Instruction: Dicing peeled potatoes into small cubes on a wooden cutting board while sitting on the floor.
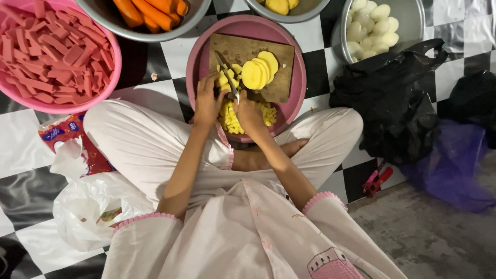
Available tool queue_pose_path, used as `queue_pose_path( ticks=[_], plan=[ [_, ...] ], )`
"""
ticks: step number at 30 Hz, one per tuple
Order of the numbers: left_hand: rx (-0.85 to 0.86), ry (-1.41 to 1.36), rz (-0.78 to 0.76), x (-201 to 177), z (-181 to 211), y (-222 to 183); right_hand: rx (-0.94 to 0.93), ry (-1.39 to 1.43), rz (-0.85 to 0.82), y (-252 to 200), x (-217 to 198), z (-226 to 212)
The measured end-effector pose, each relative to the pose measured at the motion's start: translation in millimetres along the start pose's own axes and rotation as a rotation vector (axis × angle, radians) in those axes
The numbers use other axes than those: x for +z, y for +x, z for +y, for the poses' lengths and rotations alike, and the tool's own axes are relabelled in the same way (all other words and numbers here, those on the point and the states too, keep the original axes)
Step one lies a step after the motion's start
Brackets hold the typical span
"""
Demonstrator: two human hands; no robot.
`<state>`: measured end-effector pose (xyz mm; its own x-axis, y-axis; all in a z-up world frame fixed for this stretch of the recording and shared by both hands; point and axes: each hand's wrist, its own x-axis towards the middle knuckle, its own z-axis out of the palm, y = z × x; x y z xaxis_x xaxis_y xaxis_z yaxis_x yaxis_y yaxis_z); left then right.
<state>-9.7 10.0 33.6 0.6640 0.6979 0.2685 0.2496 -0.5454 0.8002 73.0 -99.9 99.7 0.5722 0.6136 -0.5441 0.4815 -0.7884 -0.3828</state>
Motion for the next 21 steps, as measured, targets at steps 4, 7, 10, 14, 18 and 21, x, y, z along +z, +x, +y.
queue_pose_path(
  ticks=[4, 7, 10, 14, 18, 21],
  plan=[
    [-0.016, -0.051, 0.006, -6, 4, 2, 0.004, 0.024, 0.032, -26, -18, -9],
    [-0.092, -0.134, -0.051, -11, 5, 5, 0.038, 0.014, 0.054, -39, -25, -13],
    [-0.123, -0.14, -0.019, -12, 2, 9, 0.058, 0.009, 0.06, -46, -23, -12],
    [-0.111, 0.07, 0.047, -6, -13, 19, 0.051, -0.008, 0.084, -44, -12, -2],
    [-0.026, 0.135, 0.096, 0, -18, 33, 0.066, -0.017, 0.105, -41, -5, 4],
    [0.066, 0.163, 0.072, -16, -7, 33, 0.069, -0.008, 0.114, -45, -7, -1]
  ],
)
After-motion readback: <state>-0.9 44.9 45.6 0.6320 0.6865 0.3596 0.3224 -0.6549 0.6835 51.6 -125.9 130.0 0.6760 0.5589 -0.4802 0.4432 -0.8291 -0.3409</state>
